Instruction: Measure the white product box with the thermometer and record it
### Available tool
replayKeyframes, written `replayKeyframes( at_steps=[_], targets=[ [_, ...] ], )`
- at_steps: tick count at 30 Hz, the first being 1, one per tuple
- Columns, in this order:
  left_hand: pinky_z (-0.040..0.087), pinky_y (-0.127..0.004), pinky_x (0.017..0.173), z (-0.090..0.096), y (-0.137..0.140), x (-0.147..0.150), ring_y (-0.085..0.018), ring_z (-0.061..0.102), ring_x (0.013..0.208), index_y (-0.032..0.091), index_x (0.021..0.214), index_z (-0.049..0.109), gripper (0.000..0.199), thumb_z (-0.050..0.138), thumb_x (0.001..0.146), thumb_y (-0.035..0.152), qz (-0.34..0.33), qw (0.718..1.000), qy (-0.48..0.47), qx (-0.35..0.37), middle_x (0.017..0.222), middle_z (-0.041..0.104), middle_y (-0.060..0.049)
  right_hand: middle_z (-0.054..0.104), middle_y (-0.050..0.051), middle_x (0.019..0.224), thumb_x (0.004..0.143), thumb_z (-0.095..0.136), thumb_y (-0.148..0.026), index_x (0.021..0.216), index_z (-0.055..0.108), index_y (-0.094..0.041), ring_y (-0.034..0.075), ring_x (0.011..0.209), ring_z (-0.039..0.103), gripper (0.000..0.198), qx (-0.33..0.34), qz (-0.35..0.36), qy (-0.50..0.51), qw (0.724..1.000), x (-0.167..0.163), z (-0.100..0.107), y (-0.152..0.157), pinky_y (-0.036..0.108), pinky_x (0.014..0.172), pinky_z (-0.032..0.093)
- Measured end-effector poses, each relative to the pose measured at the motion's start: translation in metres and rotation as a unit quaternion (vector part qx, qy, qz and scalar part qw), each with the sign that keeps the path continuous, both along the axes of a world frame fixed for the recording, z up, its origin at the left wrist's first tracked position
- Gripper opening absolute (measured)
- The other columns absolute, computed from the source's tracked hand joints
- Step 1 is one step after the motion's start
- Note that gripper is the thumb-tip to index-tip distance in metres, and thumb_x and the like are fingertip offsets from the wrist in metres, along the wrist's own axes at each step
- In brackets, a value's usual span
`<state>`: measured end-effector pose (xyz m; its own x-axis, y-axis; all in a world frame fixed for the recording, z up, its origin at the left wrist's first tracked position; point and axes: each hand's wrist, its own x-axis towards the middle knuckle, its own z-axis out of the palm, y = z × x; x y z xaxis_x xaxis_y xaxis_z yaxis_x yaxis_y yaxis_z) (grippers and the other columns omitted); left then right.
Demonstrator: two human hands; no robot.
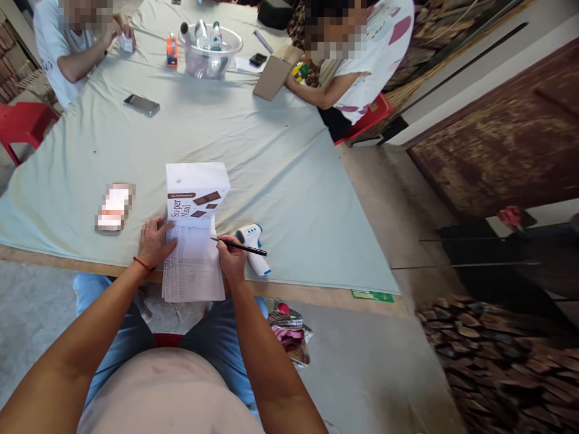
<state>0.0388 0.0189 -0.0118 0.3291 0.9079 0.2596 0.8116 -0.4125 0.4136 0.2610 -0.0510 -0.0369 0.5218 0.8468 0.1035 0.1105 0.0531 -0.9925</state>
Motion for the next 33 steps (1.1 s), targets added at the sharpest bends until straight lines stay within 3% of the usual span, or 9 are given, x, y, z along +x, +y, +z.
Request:
replayKeyframes(
  at_steps=[6,12,16,18,22,26,30,33],
  targets=[
    [0.040,-0.053,0.109,0.004,-0.001,0.001,-0.033,0.053,0.122,0.021,0.122,0.065,0.045,0.068,0.080,0.036,-0.009,1.000,0.007,0.006,0.128,0.058,-0.014,0.062,-0.001,0.067,0.076,0.062,-0.046,0.079,0.062,-0.020,0.016,0.066,0.058,0.027,-0.009,-0.014,0.019,1.000,0.000,0.003,0.000,0.032,0.070,0.050],
    [0.038,-0.054,0.111,0.002,-0.001,0.001,-0.034,0.053,0.124,0.023,0.115,0.067,0.039,0.070,0.078,0.035,-0.013,1.000,0.007,0.007,0.128,0.059,-0.013,0.059,-0.002,0.064,0.083,0.054,-0.056,0.078,0.058,-0.021,0.015,0.063,0.057,0.036,-0.032,-0.040,0.036,0.998,-0.002,0.002,0.001,0.029,0.065,0.049],
    [0.037,-0.054,0.112,0.001,-0.001,0.002,-0.034,0.053,0.124,0.022,0.114,0.067,0.039,0.070,0.077,0.033,-0.010,1.000,0.004,0.012,0.128,0.059,-0.014,0.058,-0.001,0.069,0.089,0.050,-0.055,0.088,0.059,-0.021,0.016,0.066,0.057,0.036,-0.003,-0.026,-0.018,0.999,-0.002,0.000,0.000,0.031,0.068,0.050],
    [0.037,-0.054,0.112,0.000,-0.002,0.002,-0.034,0.053,0.124,0.023,0.114,0.067,0.039,0.070,0.077,0.034,-0.009,1.000,0.000,0.013,0.128,0.059,-0.014,0.062,0.003,0.081,0.092,0.047,-0.052,0.092,0.060,-0.021,0.019,0.080,0.060,0.034,0.026,-0.030,-0.087,0.995,0.000,0.004,-0.001,0.036,0.079,0.051],
    [0.037,-0.054,0.112,-0.001,-0.001,0.002,-0.033,0.053,0.124,0.024,0.115,0.066,0.039,0.070,0.078,0.035,-0.013,1.000,-0.006,0.012,0.127,0.060,-0.013,0.063,0.012,0.112,0.099,0.039,-0.038,0.100,0.060,-0.022,0.024,0.110,0.057,0.027,0.093,-0.016,-0.254,0.963,0.010,0.026,0.000,0.044,0.099,0.045],
    [0.038,-0.053,0.111,-0.002,0.000,0.002,-0.033,0.054,0.123,0.022,0.118,0.066,0.040,0.068,0.080,0.034,-0.007,1.000,-0.015,0.016,0.126,0.061,-0.013,0.066,0.011,0.102,0.099,0.036,-0.026,0.120,0.062,-0.020,0.025,0.099,0.059,0.034,0.047,0.098,-0.407,0.907,0.015,0.043,0.004,0.039,0.090,0.045],
    [0.040,-0.052,0.109,-0.004,-0.001,0.001,-0.032,0.055,0.121,0.021,0.116,0.067,0.037,0.066,0.080,0.028,0.000,1.000,-0.025,0.012,0.125,0.062,-0.013,0.066,0.010,0.089,0.095,0.048,-0.024,0.115,0.067,-0.020,0.025,0.087,0.057,0.029,-0.053,0.185,-0.524,0.830,0.006,0.031,0.001,0.036,0.081,0.041],
    [0.042,-0.051,0.107,-0.005,-0.002,0.001,-0.031,0.056,0.120,0.021,0.114,0.067,0.035,0.065,0.080,0.025,0.004,1.000,-0.027,0.005,0.123,0.063,-0.013,0.066,0.011,0.092,0.093,0.048,-0.019,0.110,0.069,-0.019,0.025,0.089,0.056,0.027,-0.078,0.162,-0.544,0.820,-0.003,0.015,-0.003,0.035,0.079,0.039]
  ],
)
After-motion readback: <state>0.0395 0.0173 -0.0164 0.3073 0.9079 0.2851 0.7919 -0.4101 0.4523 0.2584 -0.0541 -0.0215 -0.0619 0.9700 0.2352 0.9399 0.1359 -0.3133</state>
